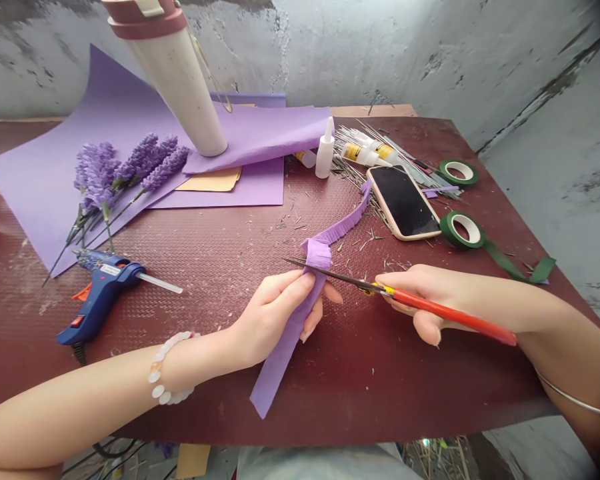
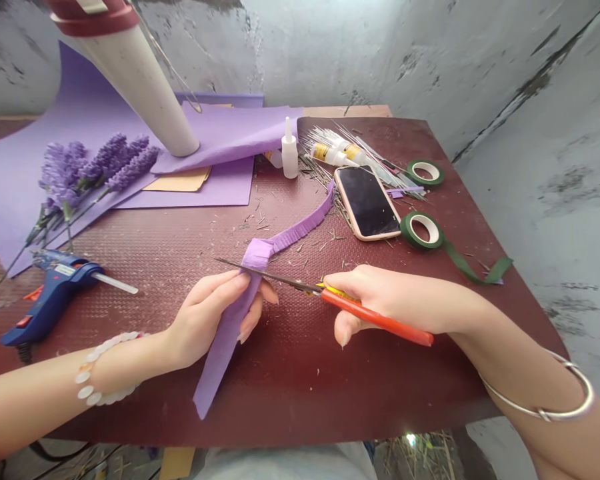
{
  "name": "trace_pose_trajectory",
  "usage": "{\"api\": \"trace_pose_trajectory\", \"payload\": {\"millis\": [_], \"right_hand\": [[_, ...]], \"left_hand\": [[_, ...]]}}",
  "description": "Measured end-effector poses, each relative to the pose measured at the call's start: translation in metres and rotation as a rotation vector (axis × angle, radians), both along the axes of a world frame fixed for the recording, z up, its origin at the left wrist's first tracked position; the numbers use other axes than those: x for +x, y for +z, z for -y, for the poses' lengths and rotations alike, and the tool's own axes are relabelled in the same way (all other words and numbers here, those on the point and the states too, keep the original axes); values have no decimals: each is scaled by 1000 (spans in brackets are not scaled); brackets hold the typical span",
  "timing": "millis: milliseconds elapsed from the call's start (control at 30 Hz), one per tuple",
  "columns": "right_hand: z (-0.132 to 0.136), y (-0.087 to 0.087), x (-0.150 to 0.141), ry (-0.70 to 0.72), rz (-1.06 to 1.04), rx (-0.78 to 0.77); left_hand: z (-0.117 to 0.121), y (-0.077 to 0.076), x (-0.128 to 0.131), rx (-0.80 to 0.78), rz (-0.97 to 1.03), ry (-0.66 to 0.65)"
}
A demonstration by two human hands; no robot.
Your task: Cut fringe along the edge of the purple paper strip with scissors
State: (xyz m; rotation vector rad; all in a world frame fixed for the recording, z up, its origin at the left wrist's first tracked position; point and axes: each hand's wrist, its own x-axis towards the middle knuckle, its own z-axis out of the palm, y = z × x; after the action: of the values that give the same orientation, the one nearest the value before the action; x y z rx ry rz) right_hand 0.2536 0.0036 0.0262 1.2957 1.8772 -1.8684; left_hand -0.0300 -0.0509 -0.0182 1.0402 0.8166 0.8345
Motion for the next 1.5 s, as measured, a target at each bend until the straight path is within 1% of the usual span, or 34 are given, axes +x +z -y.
{"api": "trace_pose_trajectory", "payload": {"millis": [200,333,467,567,767,833,900,1033,1133,1333,1500], "right_hand": [[1,1,2,48,12,64],[1,3,0,57,18,60],[2,5,-3,66,58,94],[4,5,-4,65,132,206],[4,2,-4,45,275,473],[4,2,-5,27,301,521],[5,2,-7,22,306,537],[8,1,-8,40,279,586],[10,-1,-7,50,261,600],[9,-4,-8,64,214,647],[8,-7,-12,72,164,686]], "left_hand": [[1,0,-1,-13,-14,-4],[0,0,-1,-15,-14,-12],[1,-1,-2,25,-26,-5],[4,-3,-3,79,-30,20],[3,-6,-1,81,-26,148],[1,-4,0,92,-36,172],[0,-1,0,97,-53,160],[-1,4,0,91,-92,78],[-2,2,-1,117,-105,25],[0,-10,-2,172,-48,44],[2,-11,-4,209,-37,45]]}}
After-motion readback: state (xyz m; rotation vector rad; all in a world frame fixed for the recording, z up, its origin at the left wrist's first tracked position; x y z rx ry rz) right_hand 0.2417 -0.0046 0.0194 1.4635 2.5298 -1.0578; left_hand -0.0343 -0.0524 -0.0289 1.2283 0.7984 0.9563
